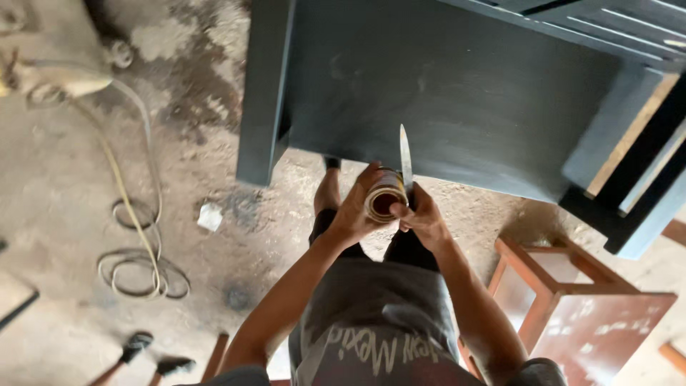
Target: The person applies putty to various gaps and joints on a black wooden bench using a small putty knife while holding a container of putty.
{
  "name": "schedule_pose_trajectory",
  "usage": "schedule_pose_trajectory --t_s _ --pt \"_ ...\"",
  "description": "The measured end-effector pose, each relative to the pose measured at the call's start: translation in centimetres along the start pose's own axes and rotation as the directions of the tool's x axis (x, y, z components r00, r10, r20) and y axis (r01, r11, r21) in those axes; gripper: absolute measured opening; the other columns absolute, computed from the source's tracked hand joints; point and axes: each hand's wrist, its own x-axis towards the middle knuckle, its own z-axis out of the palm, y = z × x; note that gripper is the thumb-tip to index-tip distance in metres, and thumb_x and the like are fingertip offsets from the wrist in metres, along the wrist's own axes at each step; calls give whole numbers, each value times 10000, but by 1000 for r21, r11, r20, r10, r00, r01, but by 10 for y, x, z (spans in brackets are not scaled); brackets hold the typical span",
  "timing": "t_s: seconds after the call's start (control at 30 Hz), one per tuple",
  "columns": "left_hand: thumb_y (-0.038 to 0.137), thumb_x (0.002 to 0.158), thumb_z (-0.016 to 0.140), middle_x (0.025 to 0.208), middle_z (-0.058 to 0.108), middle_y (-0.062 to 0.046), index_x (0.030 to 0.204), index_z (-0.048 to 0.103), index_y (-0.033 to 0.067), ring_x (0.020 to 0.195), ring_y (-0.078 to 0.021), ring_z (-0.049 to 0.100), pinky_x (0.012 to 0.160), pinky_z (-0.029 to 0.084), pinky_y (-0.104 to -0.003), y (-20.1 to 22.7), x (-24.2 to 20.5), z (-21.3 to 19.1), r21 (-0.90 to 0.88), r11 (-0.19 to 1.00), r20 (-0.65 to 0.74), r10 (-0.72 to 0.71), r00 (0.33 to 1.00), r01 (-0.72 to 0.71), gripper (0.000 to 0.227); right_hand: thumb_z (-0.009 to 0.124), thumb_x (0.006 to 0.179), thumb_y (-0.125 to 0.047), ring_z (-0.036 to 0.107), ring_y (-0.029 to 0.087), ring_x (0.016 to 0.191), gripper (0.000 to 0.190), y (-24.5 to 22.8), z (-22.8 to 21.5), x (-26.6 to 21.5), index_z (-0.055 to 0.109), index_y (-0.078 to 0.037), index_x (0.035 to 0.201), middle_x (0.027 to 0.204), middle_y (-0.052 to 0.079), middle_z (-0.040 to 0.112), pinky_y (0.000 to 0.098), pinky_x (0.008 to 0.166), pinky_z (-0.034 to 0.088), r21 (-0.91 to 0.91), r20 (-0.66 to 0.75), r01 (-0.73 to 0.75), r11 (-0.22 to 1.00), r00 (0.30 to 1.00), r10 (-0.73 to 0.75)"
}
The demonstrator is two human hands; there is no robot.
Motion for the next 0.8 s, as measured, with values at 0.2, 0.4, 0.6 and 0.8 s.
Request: schedule_pose_trajectory --t_s 0.2,0.4,0.6,0.8 --pt "245 614 1013 1666 401 -130 1495 517 150 1522 -312 463 1222 410 -491 -67 47 -40 -471 820 313 -191 930 327 1015 461 1086 -459 452 23 518 503 40 -37 53 522 -94 1426 727 -11 542 176 440 396 459 -121 114 881 991 -65" --pt "223 546 989 1632 479 -68 1453 560 123 1466 -262 508 1174 414 -470 -116 81 -26 -431 603 612 -351 709 671 1008 419 1136 -319 645 168 589 348 105 -54 117 658 -75 1205 726 108 678 322 536 543 -578 -12 -30 815 1000 29" --pt "119 663 917 1428 583 -60 1478 489 42 1309 -188 566 1157 459 -385 -107 101 -7 -428 657 437 -450 779 620 924 687 1004 -349 224 331 1566 827 163 -207 158 235 -133 1662 1718 93 166 596 1171 409 -913 -95 131 387 854 -512" --pt "160 702 920 1412 556 -70 1510 445 42 1322 -190 545 1145 447 -381 -93 96 10 -293 694 346 -565 749 658 944 539 1138 -378 308 353 1569 672 145 -441 209 235 -132 1684 1719 164 241 577 1254 338 -671 -707 -560 487 286 -646"
